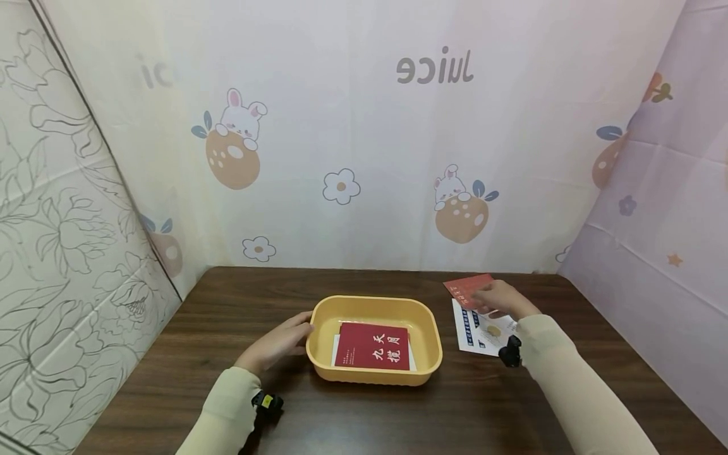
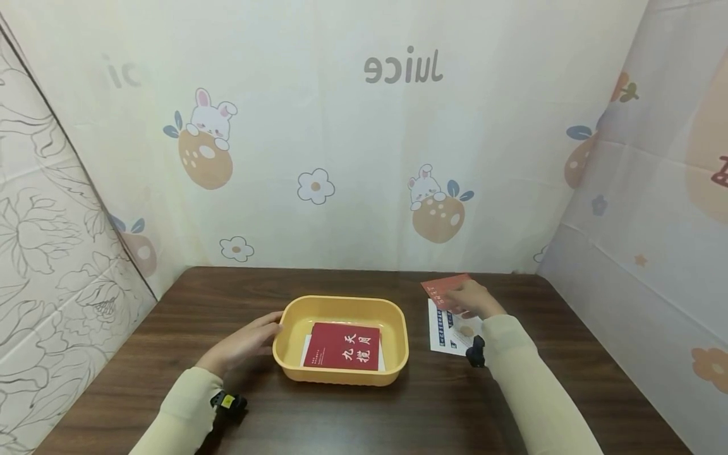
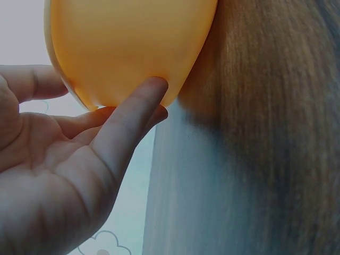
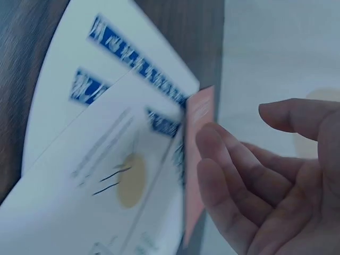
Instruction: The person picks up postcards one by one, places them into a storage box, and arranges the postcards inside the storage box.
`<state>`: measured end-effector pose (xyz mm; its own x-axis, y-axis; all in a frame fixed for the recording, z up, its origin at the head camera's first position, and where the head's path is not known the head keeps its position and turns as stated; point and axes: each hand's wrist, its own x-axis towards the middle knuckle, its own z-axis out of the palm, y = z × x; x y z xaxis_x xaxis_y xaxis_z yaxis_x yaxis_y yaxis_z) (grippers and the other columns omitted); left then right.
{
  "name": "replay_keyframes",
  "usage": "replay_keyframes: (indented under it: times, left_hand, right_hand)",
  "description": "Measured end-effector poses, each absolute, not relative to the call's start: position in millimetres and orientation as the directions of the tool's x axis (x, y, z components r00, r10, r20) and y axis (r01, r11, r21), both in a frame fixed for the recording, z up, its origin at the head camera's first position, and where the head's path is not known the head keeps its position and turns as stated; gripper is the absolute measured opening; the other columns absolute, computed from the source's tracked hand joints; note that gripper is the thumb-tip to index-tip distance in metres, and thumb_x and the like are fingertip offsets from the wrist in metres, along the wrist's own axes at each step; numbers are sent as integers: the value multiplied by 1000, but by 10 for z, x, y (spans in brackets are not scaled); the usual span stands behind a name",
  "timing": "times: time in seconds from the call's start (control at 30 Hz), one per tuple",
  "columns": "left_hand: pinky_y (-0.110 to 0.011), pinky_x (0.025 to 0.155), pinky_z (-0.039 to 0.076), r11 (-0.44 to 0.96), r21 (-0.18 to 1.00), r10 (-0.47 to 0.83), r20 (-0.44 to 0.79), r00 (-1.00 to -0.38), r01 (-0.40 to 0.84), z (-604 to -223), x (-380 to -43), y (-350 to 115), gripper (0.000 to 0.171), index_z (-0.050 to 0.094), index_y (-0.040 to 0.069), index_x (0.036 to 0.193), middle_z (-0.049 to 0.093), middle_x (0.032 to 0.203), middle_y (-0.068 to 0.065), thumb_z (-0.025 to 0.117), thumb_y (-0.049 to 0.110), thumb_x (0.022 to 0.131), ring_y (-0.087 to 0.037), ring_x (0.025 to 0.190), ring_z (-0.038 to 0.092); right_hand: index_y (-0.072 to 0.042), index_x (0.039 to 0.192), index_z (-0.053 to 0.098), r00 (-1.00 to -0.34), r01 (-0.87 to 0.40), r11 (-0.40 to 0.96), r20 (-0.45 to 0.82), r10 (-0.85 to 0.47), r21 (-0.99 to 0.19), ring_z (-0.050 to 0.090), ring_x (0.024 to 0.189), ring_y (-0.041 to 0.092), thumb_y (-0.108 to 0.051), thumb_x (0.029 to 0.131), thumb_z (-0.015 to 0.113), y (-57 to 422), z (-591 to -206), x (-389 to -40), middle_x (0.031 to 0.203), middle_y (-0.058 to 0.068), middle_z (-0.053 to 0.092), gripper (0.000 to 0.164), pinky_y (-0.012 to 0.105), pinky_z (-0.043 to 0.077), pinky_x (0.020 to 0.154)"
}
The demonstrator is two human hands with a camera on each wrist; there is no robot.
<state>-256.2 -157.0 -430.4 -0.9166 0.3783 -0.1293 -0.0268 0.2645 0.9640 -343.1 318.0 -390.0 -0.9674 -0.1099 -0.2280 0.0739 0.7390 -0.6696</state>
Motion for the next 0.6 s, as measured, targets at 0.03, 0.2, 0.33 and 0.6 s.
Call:
replay_keyframes:
  times: [0.03,0.2,0.33,0.6]
  left_hand:
    - [-50,97,51,264,964,381,-129,-915,-26,-4305,-2564,-1568,52,31,-3,153,40,150,-27,39,18,106,-38,131,48]
    - [-50,98,50,261,965,392,-124,-911,-18,-4298,-2557,-1568,52,31,-4,153,39,150,-27,39,18,106,-39,132,47]
    - [-51,97,50,263,965,394,-120,-911,-14,-4294,-2554,-1570,52,31,-5,152,39,149,-28,39,18,107,-40,131,48]
    - [-51,97,50,268,963,387,-121,-914,-14,-4305,-2562,-1575,52,30,-4,153,39,149,-28,39,18,107,-40,131,48]
  right_hand:
    - [21,123,51,-969,100,725,-231,-83,-682,67,91,30,-21,101,51,3219,-3928,-3428,102,25,66,47,43,58,78]
    - [17,112,58,-970,177,703,-244,6,-689,64,82,25,-26,99,55,3387,-4051,-3417,92,18,65,45,37,57,74]
    - [19,119,55,-961,227,716,-269,57,-660,60,78,21,-29,98,55,3473,-4137,-3409,89,15,66,53,34,53,71]
    - [18,117,51,-962,255,764,-234,140,-593,52,73,24,-36,97,52,3453,-4226,-3457,82,16,57,58,36,44,67]
